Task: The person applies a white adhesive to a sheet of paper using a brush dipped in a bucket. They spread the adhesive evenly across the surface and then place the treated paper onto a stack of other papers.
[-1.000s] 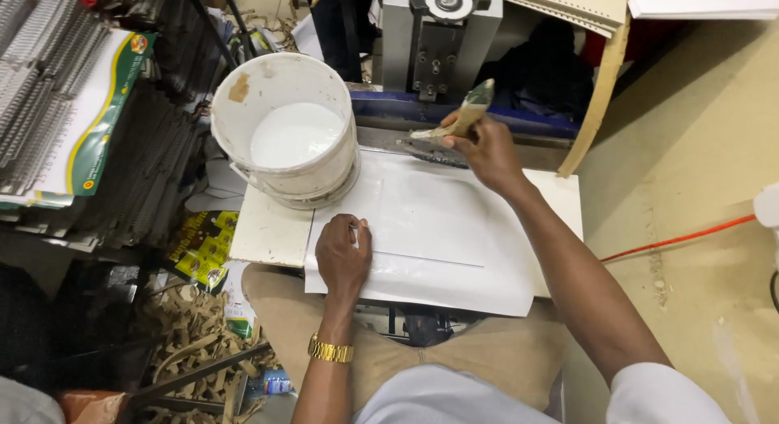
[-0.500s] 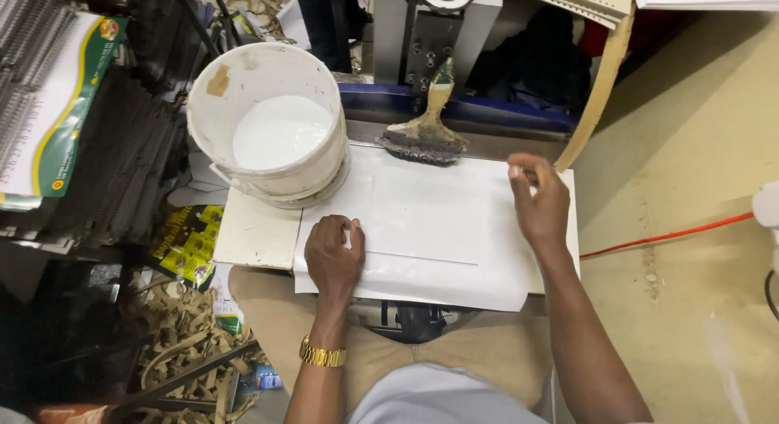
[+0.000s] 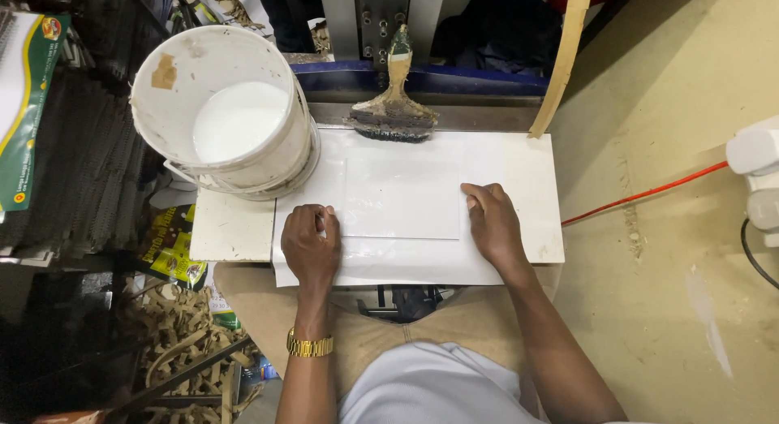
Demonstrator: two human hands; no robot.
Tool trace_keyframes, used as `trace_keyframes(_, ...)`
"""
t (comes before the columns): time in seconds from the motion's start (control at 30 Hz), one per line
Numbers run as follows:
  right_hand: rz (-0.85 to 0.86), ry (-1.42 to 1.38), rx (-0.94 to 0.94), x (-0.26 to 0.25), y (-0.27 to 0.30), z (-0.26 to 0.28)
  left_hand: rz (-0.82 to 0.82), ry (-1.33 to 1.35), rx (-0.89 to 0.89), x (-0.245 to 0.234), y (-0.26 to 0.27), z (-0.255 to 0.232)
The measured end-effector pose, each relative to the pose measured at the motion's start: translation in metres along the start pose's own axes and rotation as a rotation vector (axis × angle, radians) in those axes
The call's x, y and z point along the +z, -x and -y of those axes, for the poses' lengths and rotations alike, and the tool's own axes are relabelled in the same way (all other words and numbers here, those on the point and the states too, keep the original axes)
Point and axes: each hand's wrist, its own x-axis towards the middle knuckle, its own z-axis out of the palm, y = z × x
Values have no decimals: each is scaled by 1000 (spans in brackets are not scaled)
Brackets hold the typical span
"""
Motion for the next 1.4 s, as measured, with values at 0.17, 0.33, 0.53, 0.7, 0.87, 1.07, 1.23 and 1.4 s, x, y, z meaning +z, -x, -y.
trace_keyframes(0.17,-18,-47,12,1,8,6,5,10,11,-1,0,-1)
trace_keyframes(0.33,-5,-66,22,5,10,8,4,2,13,2,2,4)
trace_keyframes(0.53,-35,-193,-55,-1,21,17,3,2,1,3,1,5)
trace_keyframes(0.7,32,-407,-332,-13,33,48,3,-2,7,3,1,3)
trace_keyframes(0.87,205,-376,-600,13,25,63,3,8,18,0,-1,3)
trace_keyframes(1.07,207,-36,-763,53,-2,75,4,15,11,-2,1,5)
trace_keyframes(1.23,258,252,-704,58,-2,87,20,19,-16,-3,0,7)
trace_keyframes(1.4,294,389,-636,60,-5,86,28,47,-30,1,0,10)
